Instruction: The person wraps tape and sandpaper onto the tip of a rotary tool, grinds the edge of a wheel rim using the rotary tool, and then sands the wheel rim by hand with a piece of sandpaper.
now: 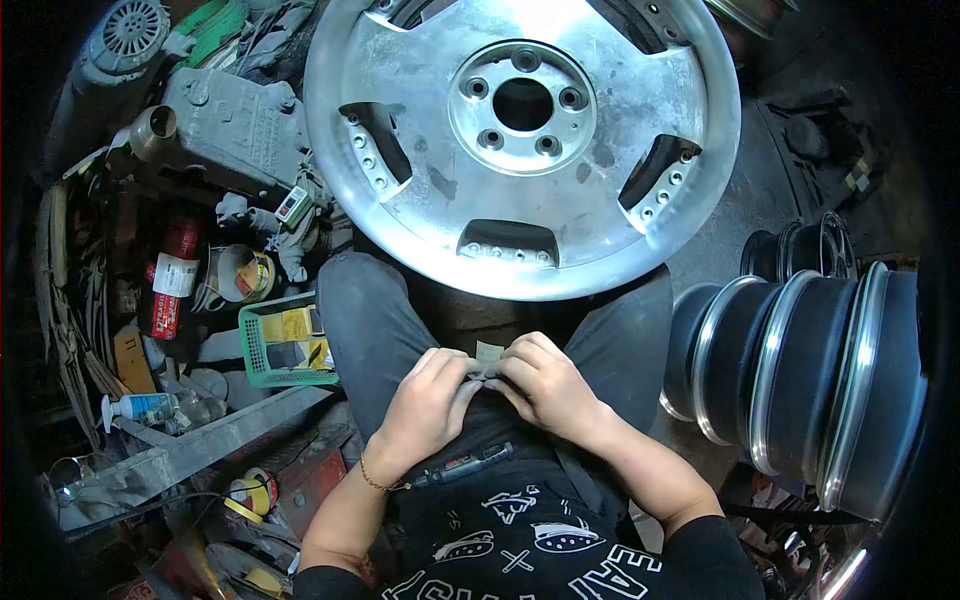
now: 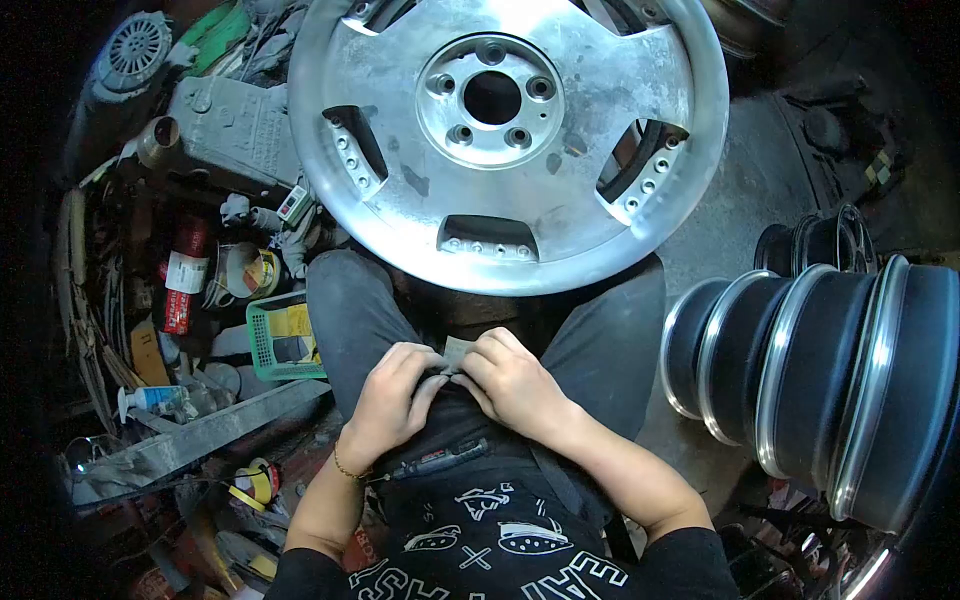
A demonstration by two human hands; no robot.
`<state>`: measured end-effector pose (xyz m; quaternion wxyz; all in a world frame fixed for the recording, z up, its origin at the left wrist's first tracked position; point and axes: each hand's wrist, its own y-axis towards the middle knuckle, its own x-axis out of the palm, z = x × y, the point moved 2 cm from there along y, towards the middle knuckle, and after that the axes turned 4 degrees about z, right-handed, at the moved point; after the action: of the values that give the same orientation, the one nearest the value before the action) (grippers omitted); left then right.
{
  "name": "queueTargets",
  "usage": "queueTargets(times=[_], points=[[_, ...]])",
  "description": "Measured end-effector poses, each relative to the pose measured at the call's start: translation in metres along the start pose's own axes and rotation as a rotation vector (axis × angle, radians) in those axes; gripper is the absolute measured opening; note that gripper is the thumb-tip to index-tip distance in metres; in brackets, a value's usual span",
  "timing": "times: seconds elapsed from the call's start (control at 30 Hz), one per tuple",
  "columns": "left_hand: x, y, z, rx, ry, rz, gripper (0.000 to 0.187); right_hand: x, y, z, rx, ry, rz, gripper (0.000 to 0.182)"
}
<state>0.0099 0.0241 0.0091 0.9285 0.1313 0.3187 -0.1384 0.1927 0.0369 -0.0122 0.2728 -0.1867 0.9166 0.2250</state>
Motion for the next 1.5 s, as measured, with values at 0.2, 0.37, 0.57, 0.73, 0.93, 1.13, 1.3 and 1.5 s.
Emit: queueTargets(times=[0.2,0.37,0.57,0.73,0.93,1.13,1.3,1.5], points=[[-0.004,0.000,0.002,0.018,0.032,-0.009,0.019,-0.002,0.000,0.000,0.019,0.033,0.013,0.019],[-0.001,-0.001,0.004,0.031,0.058,0.018,0.022,-0.003,0.000,0.000,0.028,0.039,0.022,0.019],[0.004,-0.002,0.005,0.058,0.122,0.011,0.020,-0.004,0.001,-0.003,0.003,0.053,-0.008,0.017],[0.008,-0.004,0.004,0.021,0.104,-0.017,0.016,0.001,-0.002,-0.003,0.014,0.033,-0.011,0.018],[0.010,-0.005,0.004,0.041,0.061,-0.015,0.017,-0.004,0.001,-0.006,-0.001,0.018,-0.014,0.019],[0.009,-0.005,0.003,0.068,0.124,-0.037,0.017,-0.002,-0.004,-0.002,0.006,0.042,-0.077,0.016],[0.010,-0.006,0.002,0.043,0.128,-0.034,0.016,0.000,-0.001,-0.004,0.013,0.032,-0.060,0.017],[0.009,-0.005,0.003,0.067,0.032,0.023,0.018,-0.003,0.002,-0.006,0.007,0.042,-0.011,0.018]])
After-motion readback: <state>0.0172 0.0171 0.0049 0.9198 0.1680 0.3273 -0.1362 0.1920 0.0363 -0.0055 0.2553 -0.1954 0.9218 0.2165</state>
